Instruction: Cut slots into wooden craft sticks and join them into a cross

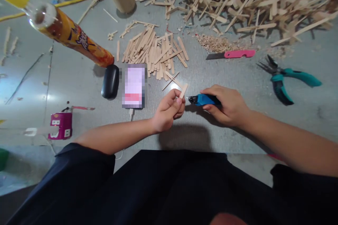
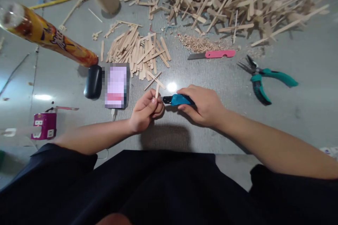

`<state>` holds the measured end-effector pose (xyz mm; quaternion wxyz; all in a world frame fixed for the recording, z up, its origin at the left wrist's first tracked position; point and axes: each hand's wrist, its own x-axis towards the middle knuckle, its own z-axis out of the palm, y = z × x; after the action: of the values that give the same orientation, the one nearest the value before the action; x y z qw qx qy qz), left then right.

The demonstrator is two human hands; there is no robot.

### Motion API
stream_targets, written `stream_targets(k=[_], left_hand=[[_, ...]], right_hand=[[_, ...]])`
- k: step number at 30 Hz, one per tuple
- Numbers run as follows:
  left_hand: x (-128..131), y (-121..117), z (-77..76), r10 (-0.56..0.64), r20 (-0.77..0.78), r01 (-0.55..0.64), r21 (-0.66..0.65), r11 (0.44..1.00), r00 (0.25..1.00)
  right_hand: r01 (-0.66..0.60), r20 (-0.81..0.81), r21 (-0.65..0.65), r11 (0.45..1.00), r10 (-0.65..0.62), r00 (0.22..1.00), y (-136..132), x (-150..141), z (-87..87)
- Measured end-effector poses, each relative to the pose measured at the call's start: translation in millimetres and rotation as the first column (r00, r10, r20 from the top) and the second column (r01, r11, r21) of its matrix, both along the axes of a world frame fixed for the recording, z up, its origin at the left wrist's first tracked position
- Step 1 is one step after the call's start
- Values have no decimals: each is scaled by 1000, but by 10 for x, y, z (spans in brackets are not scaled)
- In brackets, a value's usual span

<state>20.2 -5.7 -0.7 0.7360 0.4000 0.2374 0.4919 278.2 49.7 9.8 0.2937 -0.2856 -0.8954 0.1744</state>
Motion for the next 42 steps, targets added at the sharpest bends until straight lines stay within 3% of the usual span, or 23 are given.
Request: stream_targets(k=[8,16,23,28,42], left_hand=[[-1,-22,12,122,-77,-124,-19,992,990],[-14,1,72,101,-127,-107,-42,993,987],[-1,-7,46,117,-157,-117,14,993,981],[8,11,42,85,-116,-85,1,996,990],[-48,-32,-2,67,-151,-57,70,996,986]], right_hand=[[-10,1,-94,996,10,1000,7,31,21],[-49,-39,-175,983,43,998,-10,28,22],[8,4,-109,994,-8,1000,-23,45,26],[29,16,-130,991,-28,999,-43,22,5],[-19,-62,-54,998,16,998,-17,-36,-14]])
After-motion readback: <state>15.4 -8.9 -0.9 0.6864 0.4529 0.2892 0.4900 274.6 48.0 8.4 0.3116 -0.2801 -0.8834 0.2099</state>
